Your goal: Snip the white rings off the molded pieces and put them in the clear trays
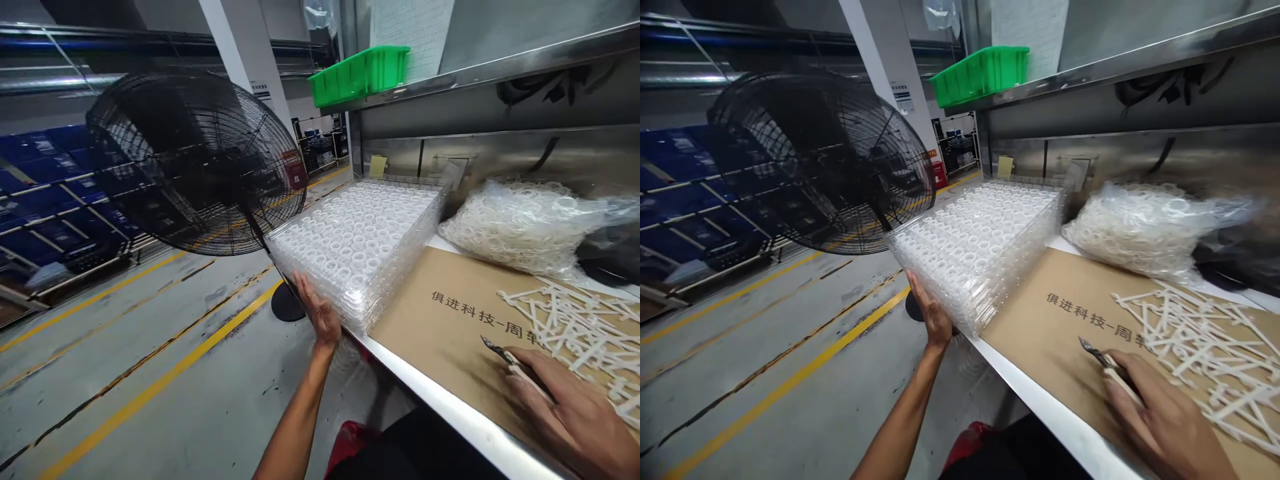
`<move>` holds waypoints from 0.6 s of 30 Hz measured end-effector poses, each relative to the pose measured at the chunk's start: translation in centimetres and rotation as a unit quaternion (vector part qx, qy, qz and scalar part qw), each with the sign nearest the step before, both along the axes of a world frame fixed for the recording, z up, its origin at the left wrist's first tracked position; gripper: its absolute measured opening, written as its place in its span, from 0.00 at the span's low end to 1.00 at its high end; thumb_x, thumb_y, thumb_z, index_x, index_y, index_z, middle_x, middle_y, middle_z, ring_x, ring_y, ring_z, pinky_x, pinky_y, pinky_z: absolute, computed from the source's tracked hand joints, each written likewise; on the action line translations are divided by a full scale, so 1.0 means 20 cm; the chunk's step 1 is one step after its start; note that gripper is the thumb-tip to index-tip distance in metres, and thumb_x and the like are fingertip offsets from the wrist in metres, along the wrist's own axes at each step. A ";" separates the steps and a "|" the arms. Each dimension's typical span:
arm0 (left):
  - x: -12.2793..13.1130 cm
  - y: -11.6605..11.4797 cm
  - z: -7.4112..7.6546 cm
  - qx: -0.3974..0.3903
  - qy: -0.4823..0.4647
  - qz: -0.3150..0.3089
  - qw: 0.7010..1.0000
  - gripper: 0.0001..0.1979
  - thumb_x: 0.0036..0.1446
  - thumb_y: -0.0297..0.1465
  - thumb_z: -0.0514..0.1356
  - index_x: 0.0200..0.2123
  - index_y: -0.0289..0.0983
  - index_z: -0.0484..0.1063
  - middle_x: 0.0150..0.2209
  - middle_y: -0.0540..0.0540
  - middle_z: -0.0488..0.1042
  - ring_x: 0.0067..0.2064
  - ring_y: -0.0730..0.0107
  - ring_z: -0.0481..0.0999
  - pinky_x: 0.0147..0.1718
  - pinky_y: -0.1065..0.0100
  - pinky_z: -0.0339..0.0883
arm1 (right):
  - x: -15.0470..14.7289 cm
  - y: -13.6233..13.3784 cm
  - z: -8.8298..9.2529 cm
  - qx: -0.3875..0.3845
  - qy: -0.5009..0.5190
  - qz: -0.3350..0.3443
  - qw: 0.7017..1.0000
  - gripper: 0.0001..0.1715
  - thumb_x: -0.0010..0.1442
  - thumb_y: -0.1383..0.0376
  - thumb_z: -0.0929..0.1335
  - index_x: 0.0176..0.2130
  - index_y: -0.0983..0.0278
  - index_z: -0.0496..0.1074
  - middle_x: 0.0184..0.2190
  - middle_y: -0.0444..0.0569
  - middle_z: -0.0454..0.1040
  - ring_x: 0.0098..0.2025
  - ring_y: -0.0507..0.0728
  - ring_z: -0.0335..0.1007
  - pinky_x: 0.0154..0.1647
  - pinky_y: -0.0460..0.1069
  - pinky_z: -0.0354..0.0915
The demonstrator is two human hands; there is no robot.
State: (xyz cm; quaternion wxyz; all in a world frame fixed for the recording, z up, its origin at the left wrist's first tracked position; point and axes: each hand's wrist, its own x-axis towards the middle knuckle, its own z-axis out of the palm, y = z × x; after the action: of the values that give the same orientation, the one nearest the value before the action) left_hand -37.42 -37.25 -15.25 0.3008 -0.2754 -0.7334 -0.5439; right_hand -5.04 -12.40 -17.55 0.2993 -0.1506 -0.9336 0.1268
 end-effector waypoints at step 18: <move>-0.06 -0.02 -0.09 0.015 -0.006 -0.028 0.999 0.38 0.70 0.50 0.40 0.73 0.37 0.33 0.75 0.36 0.29 0.75 0.52 0.30 0.72 0.46 0.30 | -0.09 -0.17 0.24 -0.051 0.017 0.021 0.998 0.15 0.69 0.60 0.61 0.49 0.64 0.70 0.40 0.55 0.78 0.39 0.61 0.77 0.39 0.54 0.71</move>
State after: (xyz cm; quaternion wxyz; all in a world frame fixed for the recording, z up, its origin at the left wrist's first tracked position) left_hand -38.53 -37.57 -17.00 0.2854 -0.2880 -0.7188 -0.5648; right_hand -6.85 -15.80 -12.75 0.3047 -0.1441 -0.9235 0.1834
